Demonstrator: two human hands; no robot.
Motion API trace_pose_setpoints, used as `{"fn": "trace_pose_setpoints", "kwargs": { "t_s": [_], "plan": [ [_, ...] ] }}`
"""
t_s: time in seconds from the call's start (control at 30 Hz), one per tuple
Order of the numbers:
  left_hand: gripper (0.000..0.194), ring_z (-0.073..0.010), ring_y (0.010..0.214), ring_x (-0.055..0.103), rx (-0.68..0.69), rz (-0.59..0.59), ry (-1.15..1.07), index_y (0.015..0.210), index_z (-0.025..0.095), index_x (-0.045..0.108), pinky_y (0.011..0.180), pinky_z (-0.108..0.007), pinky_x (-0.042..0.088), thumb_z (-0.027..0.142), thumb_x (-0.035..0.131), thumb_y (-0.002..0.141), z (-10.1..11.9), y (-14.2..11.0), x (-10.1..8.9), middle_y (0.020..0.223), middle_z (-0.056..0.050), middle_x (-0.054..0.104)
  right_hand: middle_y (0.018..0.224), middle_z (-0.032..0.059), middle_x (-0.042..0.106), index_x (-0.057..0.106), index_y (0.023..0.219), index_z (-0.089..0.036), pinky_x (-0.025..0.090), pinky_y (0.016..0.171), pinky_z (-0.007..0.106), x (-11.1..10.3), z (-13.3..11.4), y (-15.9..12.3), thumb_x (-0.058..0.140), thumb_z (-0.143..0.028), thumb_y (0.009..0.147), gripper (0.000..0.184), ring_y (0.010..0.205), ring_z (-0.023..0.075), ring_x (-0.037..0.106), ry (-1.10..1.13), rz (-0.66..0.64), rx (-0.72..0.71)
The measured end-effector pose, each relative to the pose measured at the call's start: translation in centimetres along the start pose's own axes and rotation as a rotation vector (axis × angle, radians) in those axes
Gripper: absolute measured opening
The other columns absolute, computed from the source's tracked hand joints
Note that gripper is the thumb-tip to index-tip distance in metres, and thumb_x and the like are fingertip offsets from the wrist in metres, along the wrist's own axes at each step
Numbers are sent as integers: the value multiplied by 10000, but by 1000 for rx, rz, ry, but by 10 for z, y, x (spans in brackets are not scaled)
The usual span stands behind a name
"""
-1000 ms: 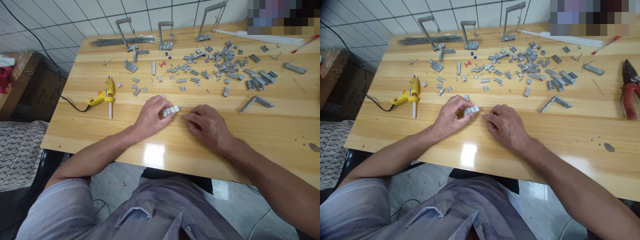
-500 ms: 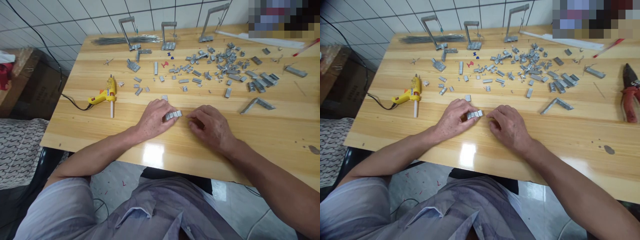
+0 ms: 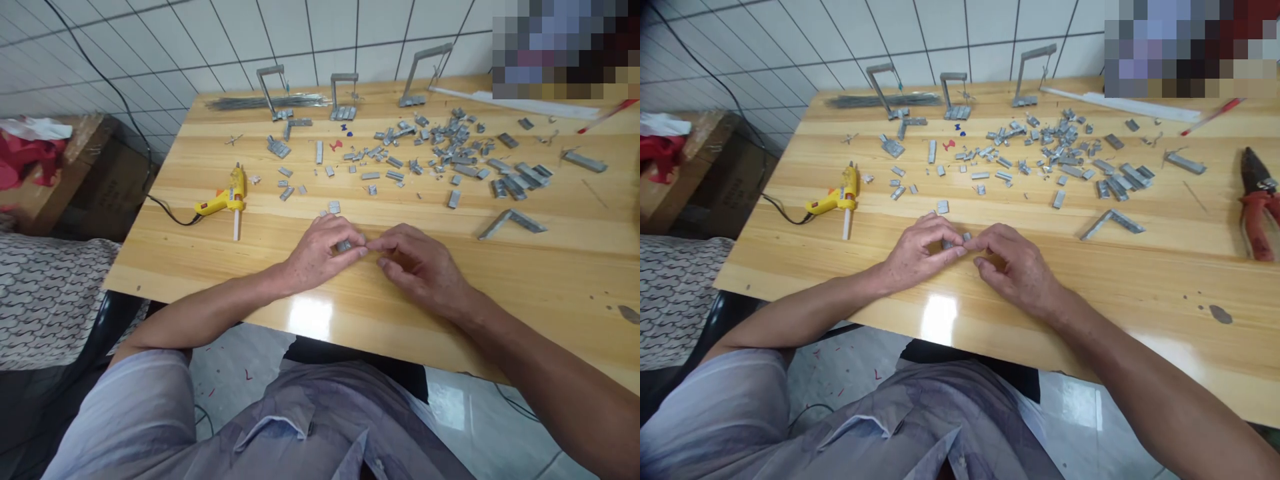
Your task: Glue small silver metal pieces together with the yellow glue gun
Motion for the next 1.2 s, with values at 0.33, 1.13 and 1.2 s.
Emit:
{"fn": "trace_pose_setpoints", "kwargs": {
  "t_s": [0.33,1.13,1.2],
  "plan": [
    [91,-138,755,638,-69,57,-14,844,202,625,731,-296,521,142,646,909,3,7,-26,836,-9,719,983,46,735,746,1216,-326,615,705,391,-9,0,-2,686,-303,988,237,817,228,702,68,47,3],
    [228,-351,1061,546,-403,-83,982,846,168,715,982,-521,362,239,535,966,-172,0,-153,949,-166,690,1075,76,755,698,1221,-287,661,782,404,1,-8,-8,654,-218,998,238,948,255,771,-137,-13,-164],
    [248,-353,1096,547,-421,-126,1003,844,180,712,989,-509,348,201,504,977,-167,0,-148,993,-159,687,1075,73,754,692,1227,-285,659,792,393,1,-9,-9,650,-213,1002,241,952,248,771,-146,-13,-167]
  ]
}}
Point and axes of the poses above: each hand's wrist, its own y-axis towards the middle knuckle, its own x-axis out of the palm, z = x × y, the point moved 8 cm from there along y, towards the middle knuckle
